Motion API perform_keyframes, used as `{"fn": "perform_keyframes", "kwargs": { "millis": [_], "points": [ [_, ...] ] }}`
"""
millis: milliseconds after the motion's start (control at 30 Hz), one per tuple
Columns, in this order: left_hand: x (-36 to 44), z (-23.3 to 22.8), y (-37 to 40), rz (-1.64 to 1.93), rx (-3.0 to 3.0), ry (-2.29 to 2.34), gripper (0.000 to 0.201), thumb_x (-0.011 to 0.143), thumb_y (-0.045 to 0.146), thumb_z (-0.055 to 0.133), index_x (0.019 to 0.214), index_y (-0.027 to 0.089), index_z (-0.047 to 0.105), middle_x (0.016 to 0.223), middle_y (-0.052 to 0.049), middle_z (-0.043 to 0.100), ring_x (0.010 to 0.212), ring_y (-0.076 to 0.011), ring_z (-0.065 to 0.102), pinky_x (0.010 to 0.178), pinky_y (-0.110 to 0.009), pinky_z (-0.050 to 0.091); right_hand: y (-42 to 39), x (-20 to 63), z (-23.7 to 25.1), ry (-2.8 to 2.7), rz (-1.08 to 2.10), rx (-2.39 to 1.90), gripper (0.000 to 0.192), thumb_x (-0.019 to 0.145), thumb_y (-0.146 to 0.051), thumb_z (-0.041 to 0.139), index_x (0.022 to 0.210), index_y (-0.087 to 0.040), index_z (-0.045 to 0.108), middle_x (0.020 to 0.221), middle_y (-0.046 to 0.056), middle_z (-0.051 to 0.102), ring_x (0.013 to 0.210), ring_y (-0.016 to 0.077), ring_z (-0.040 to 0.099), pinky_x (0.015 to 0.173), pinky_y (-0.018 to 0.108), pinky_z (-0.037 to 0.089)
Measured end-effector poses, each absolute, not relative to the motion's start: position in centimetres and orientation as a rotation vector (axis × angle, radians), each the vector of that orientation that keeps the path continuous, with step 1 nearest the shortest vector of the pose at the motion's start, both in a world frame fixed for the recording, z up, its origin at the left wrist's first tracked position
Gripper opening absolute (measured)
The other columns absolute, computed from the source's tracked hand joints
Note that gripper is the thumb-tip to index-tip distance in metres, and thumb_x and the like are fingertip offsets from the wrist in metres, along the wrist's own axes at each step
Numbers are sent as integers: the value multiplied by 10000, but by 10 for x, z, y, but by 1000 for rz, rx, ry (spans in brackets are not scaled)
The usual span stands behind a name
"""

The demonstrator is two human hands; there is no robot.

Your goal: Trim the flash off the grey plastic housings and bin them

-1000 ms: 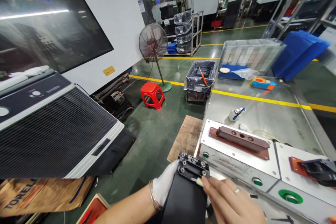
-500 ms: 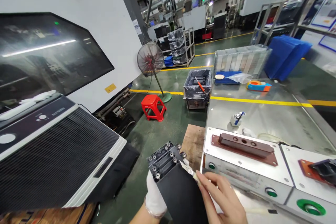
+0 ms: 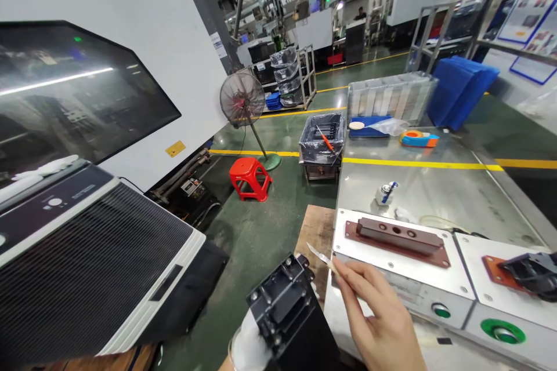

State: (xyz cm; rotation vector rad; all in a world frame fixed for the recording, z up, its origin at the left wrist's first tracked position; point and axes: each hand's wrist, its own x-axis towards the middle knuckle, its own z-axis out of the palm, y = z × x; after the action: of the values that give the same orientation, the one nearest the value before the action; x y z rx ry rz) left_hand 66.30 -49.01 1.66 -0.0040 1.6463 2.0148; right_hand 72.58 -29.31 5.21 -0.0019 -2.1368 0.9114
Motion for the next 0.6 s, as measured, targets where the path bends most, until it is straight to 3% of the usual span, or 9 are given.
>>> {"fn": "perform_keyframes", "kwargs": {
  "millis": [133,233,400,500,600],
  "points": [
    [651,14,-490,1882,662,1937,789,687,593,776,1357,209,616,1233,-127,678,1227,-359,571,1180,-512,359,-284,738,49,-2320,741,143,254,979,-222,534,1196,-244,663,1007,45,695,865,129,710,745,183,580],
    [647,10,-492,1789,905,2082,810,744,583,737,1438,227,520,1226,-129,650,1189,-343,579,1143,-533,397,-280,742,47,-2335,598,95,240,1001,-248,497,1186,-236,650,975,38,690,841,119,707,701,169,562],
    [649,13,-494,1696,1061,2121,788,824,630,618,1490,254,430,1211,-121,628,1110,-331,606,1059,-524,472,-277,740,55,-2323,654,107,242,985,-253,513,1157,-257,684,975,23,724,855,118,720,697,152,554],
    [646,16,-496,1672,1082,2035,683,844,628,603,1417,268,520,1174,-110,654,1036,-314,633,1002,-495,510,-278,737,60,-2320,991,-66,269,979,-394,517,871,-256,720,764,-7,722,657,122,695,593,168,533],
    [640,14,-500,1650,1173,1883,798,749,661,701,1408,244,532,1185,-122,660,1017,-312,639,981,-489,522,-281,735,62,-2459,1561,-235,524,964,-586,455,590,-228,533,554,-15,563,527,128,551,546,220,486]
  ]
}}
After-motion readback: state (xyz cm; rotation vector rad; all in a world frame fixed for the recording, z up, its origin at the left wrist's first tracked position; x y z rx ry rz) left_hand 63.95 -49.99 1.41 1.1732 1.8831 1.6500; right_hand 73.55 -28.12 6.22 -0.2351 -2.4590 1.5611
